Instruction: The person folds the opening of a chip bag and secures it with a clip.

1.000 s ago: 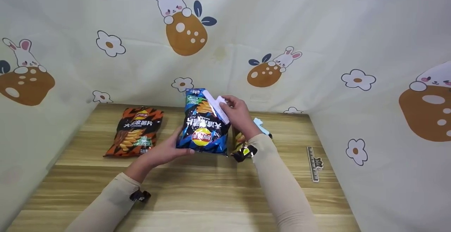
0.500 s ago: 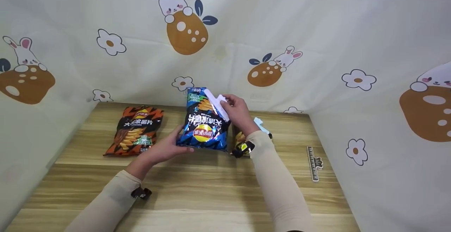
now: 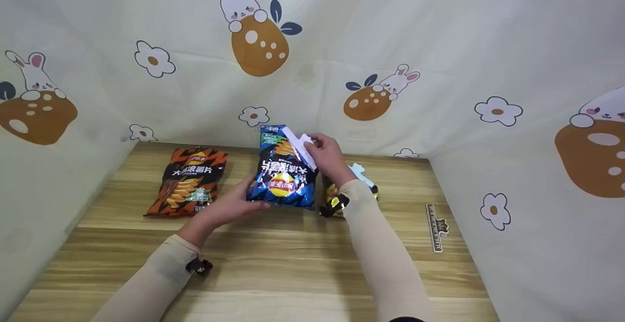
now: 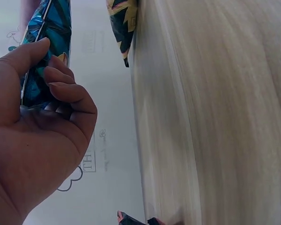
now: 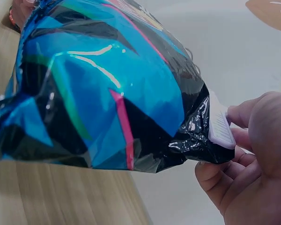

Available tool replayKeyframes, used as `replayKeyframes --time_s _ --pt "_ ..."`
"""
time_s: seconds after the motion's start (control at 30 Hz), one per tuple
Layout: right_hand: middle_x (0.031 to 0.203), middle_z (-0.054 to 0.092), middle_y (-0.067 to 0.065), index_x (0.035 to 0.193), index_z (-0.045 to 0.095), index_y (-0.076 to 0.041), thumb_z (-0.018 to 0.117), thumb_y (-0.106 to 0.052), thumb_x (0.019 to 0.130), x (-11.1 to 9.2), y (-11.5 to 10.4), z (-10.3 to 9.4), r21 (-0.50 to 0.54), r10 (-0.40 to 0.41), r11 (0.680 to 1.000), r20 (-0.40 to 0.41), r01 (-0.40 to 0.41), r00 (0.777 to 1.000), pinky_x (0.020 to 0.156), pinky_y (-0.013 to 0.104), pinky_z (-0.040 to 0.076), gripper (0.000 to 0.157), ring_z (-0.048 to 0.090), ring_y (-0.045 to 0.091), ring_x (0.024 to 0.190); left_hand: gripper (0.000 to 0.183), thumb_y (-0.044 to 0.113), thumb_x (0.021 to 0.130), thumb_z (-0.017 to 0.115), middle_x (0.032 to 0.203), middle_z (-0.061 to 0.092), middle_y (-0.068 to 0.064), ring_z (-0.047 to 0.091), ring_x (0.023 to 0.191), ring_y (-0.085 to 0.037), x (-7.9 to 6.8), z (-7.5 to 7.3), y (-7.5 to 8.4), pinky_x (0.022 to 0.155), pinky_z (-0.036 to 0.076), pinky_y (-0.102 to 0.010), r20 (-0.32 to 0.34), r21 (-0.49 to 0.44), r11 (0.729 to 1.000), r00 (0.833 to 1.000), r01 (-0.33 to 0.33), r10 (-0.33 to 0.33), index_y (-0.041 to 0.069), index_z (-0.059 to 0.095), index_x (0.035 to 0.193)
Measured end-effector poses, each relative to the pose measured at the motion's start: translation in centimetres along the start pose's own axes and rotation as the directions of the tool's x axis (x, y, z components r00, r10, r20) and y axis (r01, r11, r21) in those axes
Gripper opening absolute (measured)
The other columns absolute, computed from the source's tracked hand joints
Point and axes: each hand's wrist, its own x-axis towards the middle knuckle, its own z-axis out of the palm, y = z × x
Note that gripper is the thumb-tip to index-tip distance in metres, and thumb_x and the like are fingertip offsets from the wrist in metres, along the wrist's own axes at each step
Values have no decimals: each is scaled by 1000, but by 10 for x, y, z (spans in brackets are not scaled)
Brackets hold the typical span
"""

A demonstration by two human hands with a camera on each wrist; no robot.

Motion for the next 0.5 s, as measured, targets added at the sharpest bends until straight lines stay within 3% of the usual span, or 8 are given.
replayKeyframes --time_s 0.5 --pt "121 73 14 147 66 -5 62 -29 113 6 20 7 -137 -4 991 33 9 999 90 34 56 42 67 25 106 86 21 95 87 160 56 -20 55 145 -38 6 6 -10 126 41 -56 10 134 991 1000 2 -4 7 41 167"
